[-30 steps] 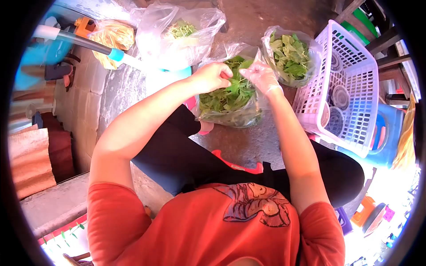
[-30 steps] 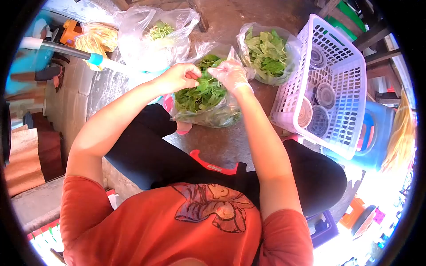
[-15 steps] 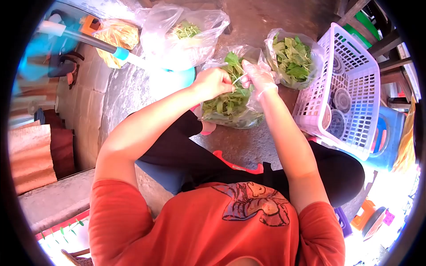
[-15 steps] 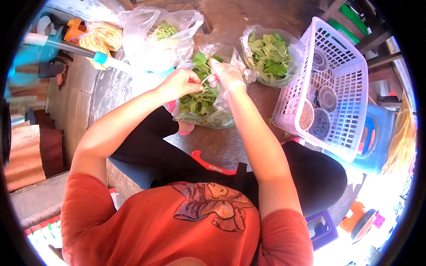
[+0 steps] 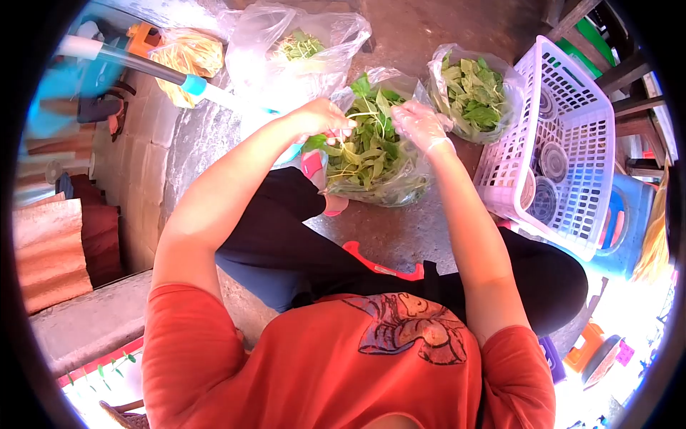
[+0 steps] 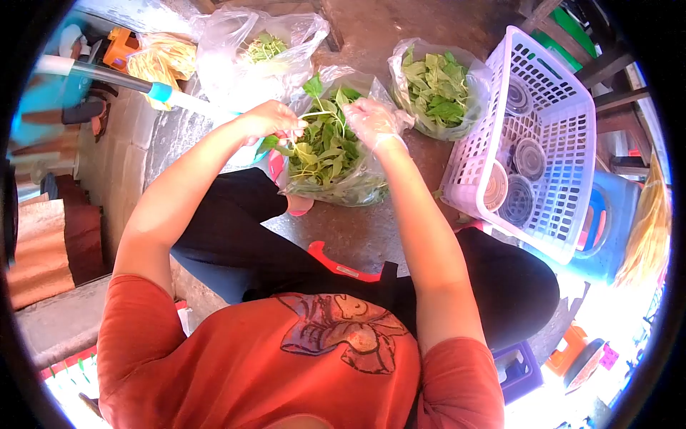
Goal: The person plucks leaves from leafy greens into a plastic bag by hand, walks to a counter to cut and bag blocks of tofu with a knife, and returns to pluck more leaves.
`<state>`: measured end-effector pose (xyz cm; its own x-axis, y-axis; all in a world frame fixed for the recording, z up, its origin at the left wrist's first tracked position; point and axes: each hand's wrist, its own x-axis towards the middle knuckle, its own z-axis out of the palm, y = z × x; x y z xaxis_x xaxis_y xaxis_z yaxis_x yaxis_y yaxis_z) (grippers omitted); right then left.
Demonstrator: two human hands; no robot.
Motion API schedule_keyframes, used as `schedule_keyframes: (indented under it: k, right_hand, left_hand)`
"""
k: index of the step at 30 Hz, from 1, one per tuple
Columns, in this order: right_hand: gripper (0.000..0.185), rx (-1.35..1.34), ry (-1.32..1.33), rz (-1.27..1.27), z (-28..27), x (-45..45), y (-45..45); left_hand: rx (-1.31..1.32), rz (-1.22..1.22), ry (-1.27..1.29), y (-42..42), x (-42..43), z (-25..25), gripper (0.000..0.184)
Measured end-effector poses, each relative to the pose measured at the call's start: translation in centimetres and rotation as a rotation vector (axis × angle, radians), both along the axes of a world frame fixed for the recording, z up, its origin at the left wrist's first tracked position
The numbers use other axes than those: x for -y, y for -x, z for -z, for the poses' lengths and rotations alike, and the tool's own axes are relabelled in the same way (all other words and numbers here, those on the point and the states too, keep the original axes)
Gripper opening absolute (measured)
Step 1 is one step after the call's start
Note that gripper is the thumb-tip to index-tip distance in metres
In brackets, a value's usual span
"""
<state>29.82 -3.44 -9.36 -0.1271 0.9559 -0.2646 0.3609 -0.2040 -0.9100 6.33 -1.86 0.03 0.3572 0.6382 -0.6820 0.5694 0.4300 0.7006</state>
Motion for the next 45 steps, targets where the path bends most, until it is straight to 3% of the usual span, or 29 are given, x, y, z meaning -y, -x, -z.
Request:
schedule_keyframes:
  k: [2,3,5,7,11,15,16,18,20,22,25,28,32,35,41,45]
  right_hand:
    - [0.03,0.015,-0.112,-0.039,-3.2,1.1,0.7]
    - [0.027,0.042,0.005,-0.05,-5.2,1.4,1.1]
    - [0.033,-0.111,-0.174,0.012,-1.7,1.1,1.8]
    - [0.04,-0.372,-0.246,0.066,-2.7,1.5,2.4]
    - [0.032,-0.307,-0.534,-0.112,-2.2,1.0,2.1]
    - [0.012,-0.538,-0.464,-0.099,-3.1,0.6,1.6]
    - [0.009,-0.632,-0.189,-0.05,-5.1,1.0,1.1]
    - [0.014,-0.413,-0.355,0.046,-6.0,0.5,0.4]
    - [0.021,-0.511,-0.327,0.141,-6.8,0.0,-0.7]
    - [0.025,-0.427,-0.357,0.01,-7.2,-0.6,-1.8]
    - [0.023,-0.385,-0.115,-0.1,-9.6,0.3,-0.8]
    - [0.032,-0.375,-0.218,-0.16,-8.0,0.7,2.1]
    - [0.024,-0.364,-0.251,-0.142,-7.3,2.3,4.5]
    - [0.021,0.06,-0.443,-0.13,-9.3,3.1,4.2]
    - [0.016,-0.639,-0.167,0.33,-5.1,2.8,5.6]
    - [0.029,-0.947,0.08,0.22,-8.6,3.8,6.5]
  left_hand:
    - [0.059,0.009,0.023,-0.2,0.2,-0.8,0.03]
    - [0.086,-0.001,0.05,-0.4,0.4,-1.1,0.031]
    - [0.124,0.021,0.091,-0.6,0.3,-1.7,0.031]
    - [0.145,0.082,0.118,-0.7,0.2,-2.2,0.031]
    - [0.148,0.156,0.09,-0.9,0.3,-3.0,0.034]
    - [0.194,0.153,0.068,-0.8,0.4,-4.5,0.034]
    - [0.201,0.145,0.046,-0.7,0.2,-4.6,0.033]
    - [0.214,0.127,0.003,-0.6,0.0,-5.0,0.032]
    - [0.214,0.067,-0.046,-0.6,0.0,-5.2,0.031]
    - [0.224,-0.017,-0.101,-1.0,0.4,-5.6,0.031]
    - [0.232,-0.033,-0.136,-1.3,0.2,-5.4,0.03]
    - [0.281,-0.088,-0.179,-2.1,0.3,-5.4,0.034]
    - [0.281,-0.167,-0.196,-2.0,0.2,-4.4,0.032]
    - [0.236,-0.155,-0.214,-1.9,0.3,-4.4,0.031]
    - [0.275,-0.214,-0.326,-3.2,1.1,-4.6,0.029]
    - [0.479,-0.482,-0.374,-4.2,1.5,-3.8,0.023]
